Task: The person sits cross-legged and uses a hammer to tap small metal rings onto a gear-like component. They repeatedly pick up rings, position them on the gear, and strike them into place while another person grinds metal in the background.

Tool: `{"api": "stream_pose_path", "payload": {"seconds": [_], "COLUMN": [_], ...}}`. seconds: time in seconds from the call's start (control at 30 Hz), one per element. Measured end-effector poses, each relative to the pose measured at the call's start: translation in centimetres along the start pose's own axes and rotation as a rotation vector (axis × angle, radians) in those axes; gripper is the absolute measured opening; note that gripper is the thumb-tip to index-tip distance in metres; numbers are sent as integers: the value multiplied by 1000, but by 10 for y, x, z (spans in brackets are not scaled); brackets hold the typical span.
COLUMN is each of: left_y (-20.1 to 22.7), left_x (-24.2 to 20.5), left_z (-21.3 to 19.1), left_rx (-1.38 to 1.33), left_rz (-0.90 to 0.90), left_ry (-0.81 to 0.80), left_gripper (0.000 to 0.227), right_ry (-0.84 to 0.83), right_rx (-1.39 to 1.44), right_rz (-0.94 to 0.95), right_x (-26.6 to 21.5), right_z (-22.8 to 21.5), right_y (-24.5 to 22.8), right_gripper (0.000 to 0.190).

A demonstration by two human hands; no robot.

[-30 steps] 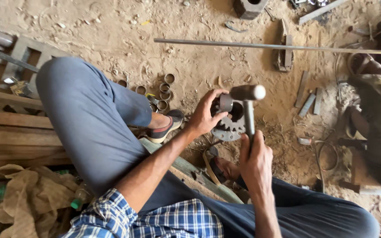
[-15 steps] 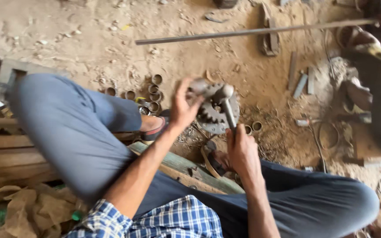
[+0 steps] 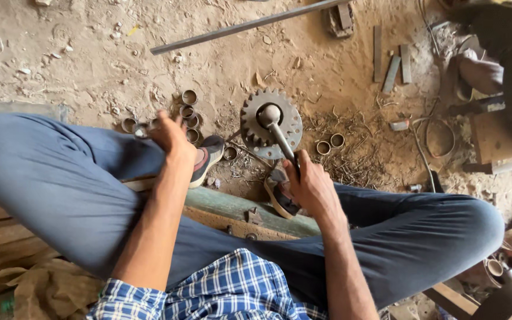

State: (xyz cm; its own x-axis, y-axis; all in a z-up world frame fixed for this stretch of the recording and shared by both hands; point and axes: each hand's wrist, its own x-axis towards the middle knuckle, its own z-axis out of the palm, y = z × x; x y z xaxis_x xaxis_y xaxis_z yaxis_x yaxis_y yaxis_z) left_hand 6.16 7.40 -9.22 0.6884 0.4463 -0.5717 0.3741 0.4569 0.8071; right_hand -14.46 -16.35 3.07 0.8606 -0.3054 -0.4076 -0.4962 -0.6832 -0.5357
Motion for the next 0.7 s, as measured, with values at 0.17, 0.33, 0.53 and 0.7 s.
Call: {"api": "stream_pose_path", "payload": {"seconds": [0.17, 0.33, 0.53, 0.7], "left_y": [-14, 0, -19, -24], "left_x": [-39, -96, -120, -112], "left_z": [11, 22, 20, 21], "left_rx": [296, 742, 1137, 1047], "left_rz": [115, 901, 1223, 1149], "left_ry": [-343, -882, -1134, -1179], "left_gripper": [67, 68, 92, 110], "right_ry": [146, 157, 604, 314], "right_rx": [-96, 29, 718, 785], "right_rz": [-148, -98, 177, 344], "right_x": [-5, 11, 100, 160], "right_z": [-1, -12, -68, -31], "right_y": [4, 25, 118, 207], "right_gripper": [36, 39, 38, 29]}}
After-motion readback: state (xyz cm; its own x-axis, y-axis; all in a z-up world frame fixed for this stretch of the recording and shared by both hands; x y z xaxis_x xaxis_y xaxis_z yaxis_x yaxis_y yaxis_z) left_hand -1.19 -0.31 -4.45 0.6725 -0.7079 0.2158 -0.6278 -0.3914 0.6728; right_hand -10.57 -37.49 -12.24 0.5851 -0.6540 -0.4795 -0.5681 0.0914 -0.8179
